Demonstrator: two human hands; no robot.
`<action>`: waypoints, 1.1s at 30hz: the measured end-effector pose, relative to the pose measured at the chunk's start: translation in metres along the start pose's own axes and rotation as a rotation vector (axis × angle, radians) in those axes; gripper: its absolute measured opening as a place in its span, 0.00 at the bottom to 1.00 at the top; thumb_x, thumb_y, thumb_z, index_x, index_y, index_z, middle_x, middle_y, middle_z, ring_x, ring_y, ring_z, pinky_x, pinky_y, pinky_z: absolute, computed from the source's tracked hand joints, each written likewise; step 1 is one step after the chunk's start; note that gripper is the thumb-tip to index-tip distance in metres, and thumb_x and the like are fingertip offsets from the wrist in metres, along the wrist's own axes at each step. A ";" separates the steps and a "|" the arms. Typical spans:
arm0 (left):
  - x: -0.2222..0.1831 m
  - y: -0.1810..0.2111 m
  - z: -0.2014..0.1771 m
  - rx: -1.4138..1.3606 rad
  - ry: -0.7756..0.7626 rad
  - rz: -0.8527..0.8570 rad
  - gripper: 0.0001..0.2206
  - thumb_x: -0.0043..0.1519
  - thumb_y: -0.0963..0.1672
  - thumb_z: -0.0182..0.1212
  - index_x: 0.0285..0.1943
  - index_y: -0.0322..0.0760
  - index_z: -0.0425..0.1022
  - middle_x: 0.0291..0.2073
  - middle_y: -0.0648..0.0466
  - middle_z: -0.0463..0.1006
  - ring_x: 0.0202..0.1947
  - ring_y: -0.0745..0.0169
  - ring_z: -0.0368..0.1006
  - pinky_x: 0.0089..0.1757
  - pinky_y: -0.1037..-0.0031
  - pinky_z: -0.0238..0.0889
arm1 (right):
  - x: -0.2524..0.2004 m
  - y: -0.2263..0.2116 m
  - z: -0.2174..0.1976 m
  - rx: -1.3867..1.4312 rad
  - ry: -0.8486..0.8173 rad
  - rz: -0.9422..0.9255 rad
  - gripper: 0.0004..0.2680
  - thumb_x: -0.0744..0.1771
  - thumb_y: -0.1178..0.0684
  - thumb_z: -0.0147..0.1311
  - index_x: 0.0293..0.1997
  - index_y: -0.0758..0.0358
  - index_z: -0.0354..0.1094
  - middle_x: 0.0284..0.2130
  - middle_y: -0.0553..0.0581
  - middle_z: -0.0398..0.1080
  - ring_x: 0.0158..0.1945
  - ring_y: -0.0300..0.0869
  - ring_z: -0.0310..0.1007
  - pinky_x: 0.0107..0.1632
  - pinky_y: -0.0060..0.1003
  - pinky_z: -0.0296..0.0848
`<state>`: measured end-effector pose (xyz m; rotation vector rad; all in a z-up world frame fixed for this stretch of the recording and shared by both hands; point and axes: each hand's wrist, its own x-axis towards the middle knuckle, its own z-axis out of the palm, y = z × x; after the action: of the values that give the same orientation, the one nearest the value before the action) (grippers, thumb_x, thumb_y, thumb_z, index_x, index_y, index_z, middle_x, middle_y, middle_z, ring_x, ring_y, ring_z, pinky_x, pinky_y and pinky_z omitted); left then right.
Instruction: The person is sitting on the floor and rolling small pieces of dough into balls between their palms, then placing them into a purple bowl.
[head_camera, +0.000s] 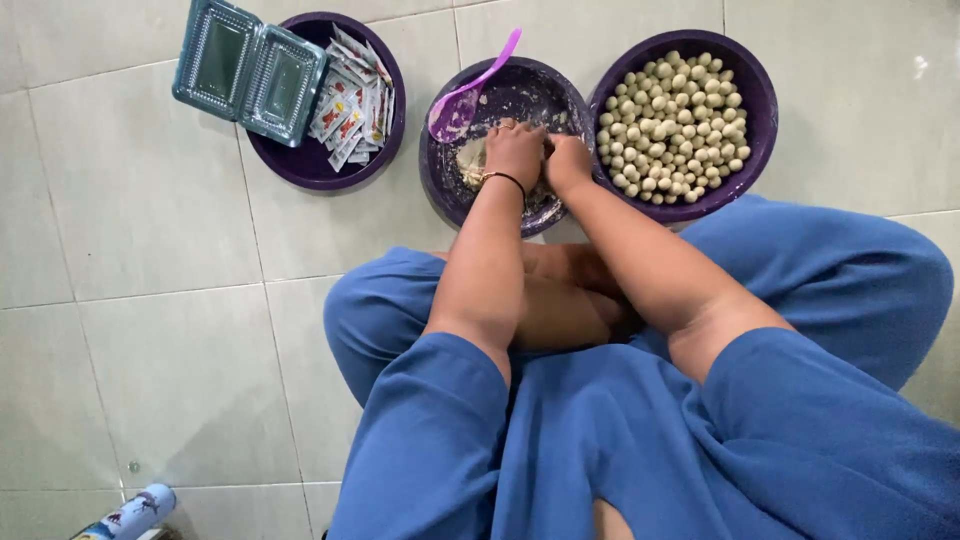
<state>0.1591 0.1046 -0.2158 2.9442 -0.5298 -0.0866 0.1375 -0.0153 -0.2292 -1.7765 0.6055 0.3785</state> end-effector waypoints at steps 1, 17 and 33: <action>0.003 -0.002 0.003 0.009 -0.021 -0.012 0.09 0.61 0.48 0.57 0.46 0.59 0.81 0.41 0.62 0.79 0.50 0.54 0.70 0.49 0.61 0.64 | 0.000 -0.001 0.002 -0.102 0.022 0.023 0.15 0.72 0.44 0.44 0.63 0.59 0.69 0.57 0.61 0.68 0.65 0.56 0.65 0.65 0.52 0.68; 0.015 -0.034 0.011 -0.242 -0.053 -0.223 0.09 0.53 0.46 0.65 0.41 0.56 0.84 0.35 0.56 0.81 0.43 0.47 0.78 0.45 0.56 0.73 | 0.013 0.015 -0.003 -0.264 0.068 -0.498 0.15 0.62 0.56 0.62 0.53 0.49 0.75 0.36 0.60 0.76 0.45 0.55 0.76 0.49 0.50 0.76; 0.004 -0.014 -0.056 -0.467 -0.266 -0.432 0.10 0.57 0.46 0.63 0.46 0.58 0.83 0.37 0.55 0.83 0.46 0.49 0.81 0.47 0.58 0.76 | 0.015 -0.005 -0.005 -0.417 -0.041 -0.403 0.13 0.62 0.48 0.64 0.52 0.41 0.77 0.43 0.52 0.77 0.55 0.50 0.74 0.58 0.46 0.74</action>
<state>0.1720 0.1236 -0.1627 2.5390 0.1035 -0.5704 0.1529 -0.0218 -0.2319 -2.2260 0.1296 0.2710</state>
